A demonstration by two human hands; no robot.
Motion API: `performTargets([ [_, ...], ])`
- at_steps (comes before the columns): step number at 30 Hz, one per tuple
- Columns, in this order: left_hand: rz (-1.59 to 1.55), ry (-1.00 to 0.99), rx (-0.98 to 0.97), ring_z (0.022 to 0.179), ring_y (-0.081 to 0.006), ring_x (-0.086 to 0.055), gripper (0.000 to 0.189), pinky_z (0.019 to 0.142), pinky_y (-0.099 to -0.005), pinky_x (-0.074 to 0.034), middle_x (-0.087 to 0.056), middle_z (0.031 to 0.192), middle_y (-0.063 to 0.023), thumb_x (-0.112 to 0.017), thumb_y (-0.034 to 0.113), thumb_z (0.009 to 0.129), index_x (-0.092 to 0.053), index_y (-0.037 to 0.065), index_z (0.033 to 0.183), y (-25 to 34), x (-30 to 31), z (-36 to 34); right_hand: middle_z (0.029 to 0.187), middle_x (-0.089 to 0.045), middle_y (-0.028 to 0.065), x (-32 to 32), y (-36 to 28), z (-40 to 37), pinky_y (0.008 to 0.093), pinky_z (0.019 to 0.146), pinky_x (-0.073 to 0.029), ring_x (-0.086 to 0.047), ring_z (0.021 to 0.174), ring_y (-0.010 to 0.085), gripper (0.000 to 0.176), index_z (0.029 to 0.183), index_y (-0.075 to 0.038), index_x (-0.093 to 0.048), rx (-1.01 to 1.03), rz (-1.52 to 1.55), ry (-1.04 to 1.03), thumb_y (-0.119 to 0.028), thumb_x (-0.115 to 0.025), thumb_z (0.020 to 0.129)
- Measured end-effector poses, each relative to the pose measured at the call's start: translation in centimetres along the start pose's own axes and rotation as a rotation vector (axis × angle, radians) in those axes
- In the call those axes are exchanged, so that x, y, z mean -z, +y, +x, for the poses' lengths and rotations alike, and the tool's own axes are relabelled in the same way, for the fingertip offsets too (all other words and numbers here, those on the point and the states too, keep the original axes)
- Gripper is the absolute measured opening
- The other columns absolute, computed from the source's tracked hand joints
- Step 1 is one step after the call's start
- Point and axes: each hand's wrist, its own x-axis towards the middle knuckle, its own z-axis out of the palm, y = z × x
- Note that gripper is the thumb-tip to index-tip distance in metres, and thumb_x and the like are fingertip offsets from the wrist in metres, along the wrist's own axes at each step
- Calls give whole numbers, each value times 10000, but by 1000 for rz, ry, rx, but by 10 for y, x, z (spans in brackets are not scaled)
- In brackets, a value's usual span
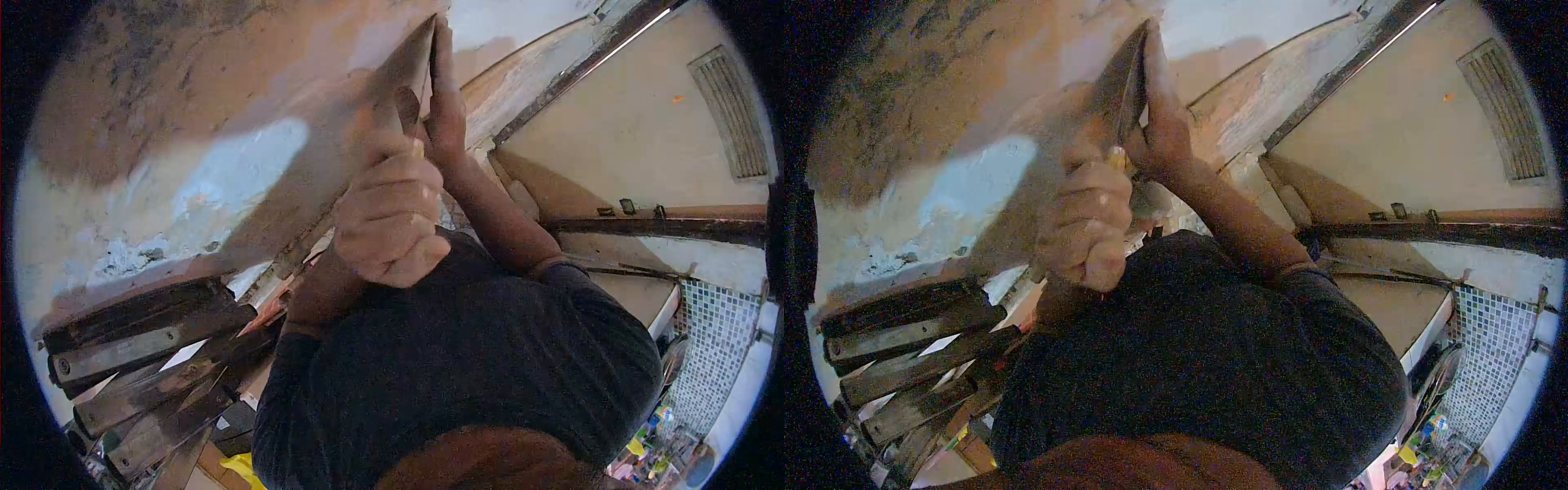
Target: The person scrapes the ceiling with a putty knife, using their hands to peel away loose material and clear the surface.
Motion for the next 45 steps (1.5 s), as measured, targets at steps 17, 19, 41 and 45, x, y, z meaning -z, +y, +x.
performTargets([
  [17, 47, -94, -15, 635, -223, -463, 234, 781, -444, -394, -459, 606, 12, -605, 100, 793, -480, 68, 598, -27, 10, 1, 1567, -269, 219, -3, 29, -6, 359, 1149, -272, -318, 1416, 277, 655, 1521, 68, -185, -257, 170, -71, -181, -508, 1008],
  [19, 52, -104, -9, 638, -224, -465, 232, 785, -444, -394, -457, 607, 14, -607, 100, 794, -482, 68, 601, -13, 10, -5, 1563, -285, 207, -3, 19, -2, 354, 1148, -271, -323, 1412, 255, 645, 1520, 67, -197, -323, 175, -97, -203, -505, 1021],
  [41, 26, -54, 83, 709, -274, -565, 201, 781, -475, -407, -553, 664, -52, -668, 111, 747, -514, 48, 634, 7, 9, 2, 1430, -411, 208, -17, 16, -7, 393, 1064, -383, -492, 1193, 296, 640, 1533, 45, -167, -228, 128, 54, -192, -481, 1028],
  [45, 57, -63, 32, 700, -275, -561, 223, 797, -488, -416, -550, 643, -51, -644, 127, 763, -498, 46, 616, 7, 9, 3, 1486, -357, 245, -15, 53, -16, 402, 1111, -348, -449, 1297, 323, 680, 1532, 50, -163, -488, 318, -19, -129, -536, 992],
])
